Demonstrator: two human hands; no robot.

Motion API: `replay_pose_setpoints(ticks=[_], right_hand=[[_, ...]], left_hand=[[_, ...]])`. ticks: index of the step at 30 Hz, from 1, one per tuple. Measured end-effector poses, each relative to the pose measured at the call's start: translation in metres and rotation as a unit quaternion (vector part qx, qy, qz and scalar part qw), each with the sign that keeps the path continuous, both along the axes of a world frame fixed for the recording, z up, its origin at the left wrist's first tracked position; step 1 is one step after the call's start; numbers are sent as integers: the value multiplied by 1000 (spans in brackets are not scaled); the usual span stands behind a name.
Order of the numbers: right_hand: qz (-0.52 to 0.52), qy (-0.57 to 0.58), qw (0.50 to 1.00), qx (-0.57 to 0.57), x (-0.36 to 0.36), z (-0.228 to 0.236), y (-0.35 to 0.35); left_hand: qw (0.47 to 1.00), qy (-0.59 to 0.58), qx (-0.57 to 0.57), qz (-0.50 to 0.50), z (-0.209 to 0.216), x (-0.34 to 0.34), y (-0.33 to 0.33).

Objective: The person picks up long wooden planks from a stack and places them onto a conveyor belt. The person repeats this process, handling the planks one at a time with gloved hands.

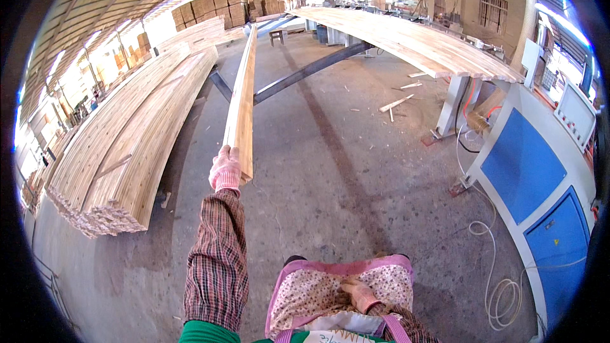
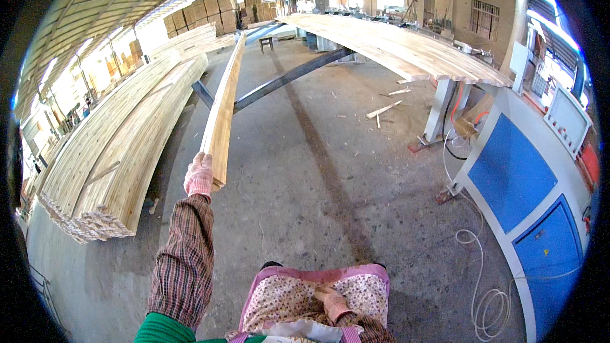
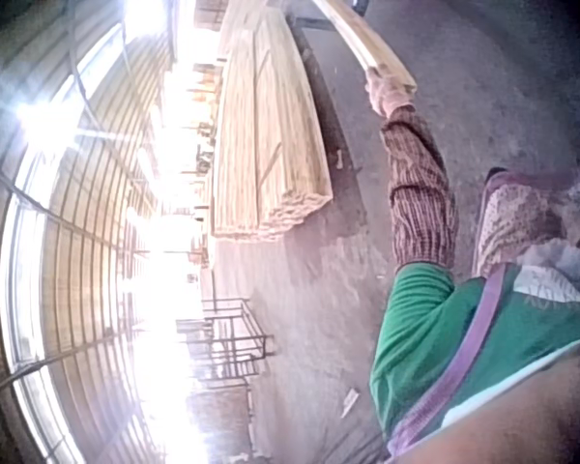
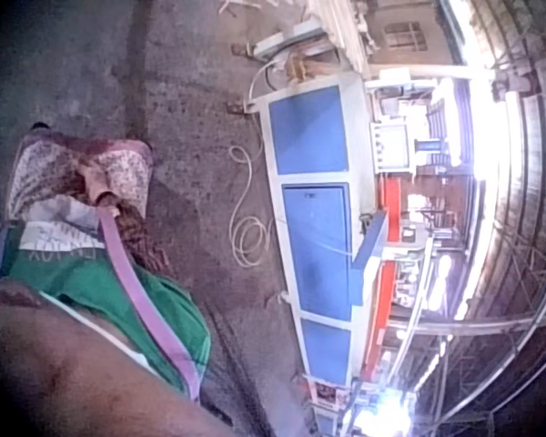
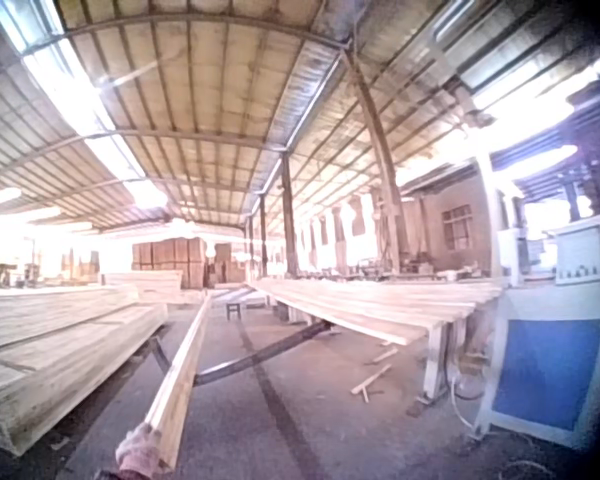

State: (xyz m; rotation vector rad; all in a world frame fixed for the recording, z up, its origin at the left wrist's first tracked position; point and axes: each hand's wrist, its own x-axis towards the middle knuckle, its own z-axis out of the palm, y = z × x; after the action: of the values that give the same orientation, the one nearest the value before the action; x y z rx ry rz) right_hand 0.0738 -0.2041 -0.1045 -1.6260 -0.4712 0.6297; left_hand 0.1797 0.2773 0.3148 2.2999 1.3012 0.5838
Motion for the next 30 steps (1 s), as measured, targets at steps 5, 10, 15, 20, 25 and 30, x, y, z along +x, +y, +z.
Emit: replay_pose_setpoints(ticks=[5, 10, 15, 20, 25, 30], right_hand=[[-82, 237, 968, -2, -5, 30, 10], [-85, 263, 961, -19, -11, 92, 9], [-77, 223, 965, -114, -9, 110, 12], [-64, 225, 972, -37, -8, 75, 7], [-12, 62, 998, 5, -5, 40, 4], [-77, 249, 965, 22, -9, 51, 9]], left_hand=[[1000, -8, -6, -3, -4, 2, 5], [1000, -5, -8, -9, -4, 2, 5], [1000, -7, 1, 0, -4, 2, 4], [1000, 12, -6, -1, -2, 2, 2], [1000, 3, 8, 6, 0, 1, 0], [1000, 6, -1, 7, 0, 2, 0]])
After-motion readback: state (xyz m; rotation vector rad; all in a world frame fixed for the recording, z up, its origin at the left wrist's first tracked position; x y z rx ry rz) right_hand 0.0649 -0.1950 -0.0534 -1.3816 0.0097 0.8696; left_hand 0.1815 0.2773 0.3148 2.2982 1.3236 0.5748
